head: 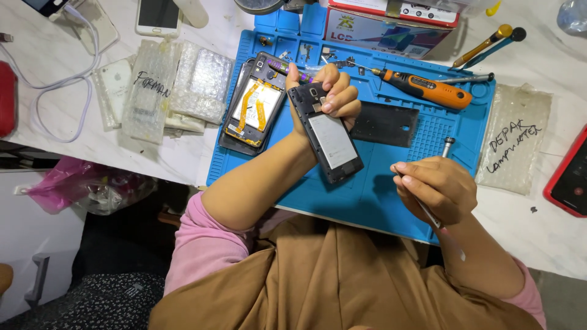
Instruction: Repairing a mobile phone by disassembling components and checking internal connections
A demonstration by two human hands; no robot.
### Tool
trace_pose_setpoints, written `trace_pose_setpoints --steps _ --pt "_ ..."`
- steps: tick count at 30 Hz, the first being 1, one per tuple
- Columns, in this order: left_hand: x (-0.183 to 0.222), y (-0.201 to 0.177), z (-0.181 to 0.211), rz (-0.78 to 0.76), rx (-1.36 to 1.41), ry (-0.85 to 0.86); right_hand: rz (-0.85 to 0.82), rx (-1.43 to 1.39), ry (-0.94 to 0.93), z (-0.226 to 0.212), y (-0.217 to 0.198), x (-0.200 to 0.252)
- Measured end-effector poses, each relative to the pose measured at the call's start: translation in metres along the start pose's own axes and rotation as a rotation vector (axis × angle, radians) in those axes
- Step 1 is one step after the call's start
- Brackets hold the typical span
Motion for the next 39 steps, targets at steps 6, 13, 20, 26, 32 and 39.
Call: trace_pose_setpoints --steps 6,13,20,26,32,39 --pt "-0.001 -0.010 0.006 0.014 -0.021 0.011 0.074 -0.034 -0.034 -0.003 0.004 -0.007" --pt "-0.002 -0.010 0.004 0.023 -0.068 0.043 0.072 -0.180 0.160 -0.023 0.015 -0.023" --pt "-0.002 0.011 0.002 0.117 -0.250 0.185 -0.171 -0.233 0.392 -0.025 0.022 -0.015" --pt "0.000 0.021 0.003 0.088 -0.347 0.248 -0.095 -0.249 0.615 -0.023 0.027 -0.008" --pt "0.003 0.031 0.004 0.058 -0.416 0.288 -0.126 -0.153 0.606 -0.023 0.029 -0.013" --pt "0.006 0.038 0.002 0.059 -0.493 0.339 -0.129 -0.148 0.604 -0.022 0.031 -0.010"
Point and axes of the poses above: each hand's wrist, its own x-axis away from the middle knuckle, its own y-axis out of the palm, z = x × y, the point moved 3 cm from there along -x, towards the middle knuckle, and after that the axes turned 3 degrees about z, right-handed, at the moved point
